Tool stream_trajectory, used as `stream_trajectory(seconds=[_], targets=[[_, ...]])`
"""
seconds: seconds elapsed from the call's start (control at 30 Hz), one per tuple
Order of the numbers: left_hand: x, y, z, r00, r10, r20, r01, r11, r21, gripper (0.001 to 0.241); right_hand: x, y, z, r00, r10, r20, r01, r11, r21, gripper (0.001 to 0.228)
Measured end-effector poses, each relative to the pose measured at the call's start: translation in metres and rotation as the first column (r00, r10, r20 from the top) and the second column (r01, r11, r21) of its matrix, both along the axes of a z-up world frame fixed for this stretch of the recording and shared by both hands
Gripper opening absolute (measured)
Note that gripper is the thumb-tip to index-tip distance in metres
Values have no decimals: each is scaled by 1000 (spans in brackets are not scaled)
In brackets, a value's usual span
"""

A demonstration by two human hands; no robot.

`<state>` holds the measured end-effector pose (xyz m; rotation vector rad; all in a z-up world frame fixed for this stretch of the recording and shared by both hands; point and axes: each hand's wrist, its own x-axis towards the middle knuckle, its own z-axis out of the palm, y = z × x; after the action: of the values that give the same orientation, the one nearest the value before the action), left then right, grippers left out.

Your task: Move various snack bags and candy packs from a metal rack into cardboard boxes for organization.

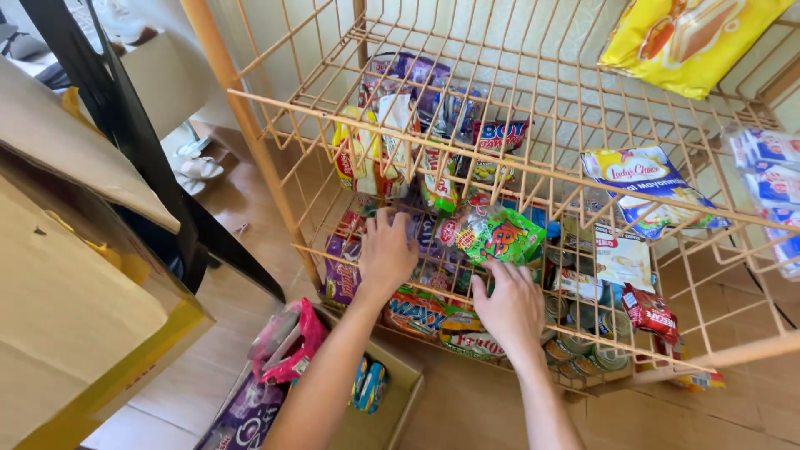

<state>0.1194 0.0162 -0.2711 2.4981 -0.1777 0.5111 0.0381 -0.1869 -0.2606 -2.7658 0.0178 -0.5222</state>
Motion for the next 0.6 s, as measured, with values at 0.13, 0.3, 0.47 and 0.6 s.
stream_trajectory(seconds=[0.13, 0.3, 0.47, 0.6], targets=[[4, -1, 3, 998, 0, -61, 2, 1000, 22, 46, 4, -2, -1, 995, -60, -78, 59, 998, -25, 39], [4, 4, 8, 984, -28, -175, 39, 998, 58, 48, 8, 2, 0, 974, -113, -195, 110, 994, -27, 42], [8, 2, 6, 971, -55, -232, 68, 996, 49, 62, 6, 6, 10, 963, -133, -235, 139, 990, 6, 39], [13, 0, 4, 970, -84, -230, 98, 994, 51, 65, 9, 8, 14, 958, -147, -247, 155, 988, 16, 39]])
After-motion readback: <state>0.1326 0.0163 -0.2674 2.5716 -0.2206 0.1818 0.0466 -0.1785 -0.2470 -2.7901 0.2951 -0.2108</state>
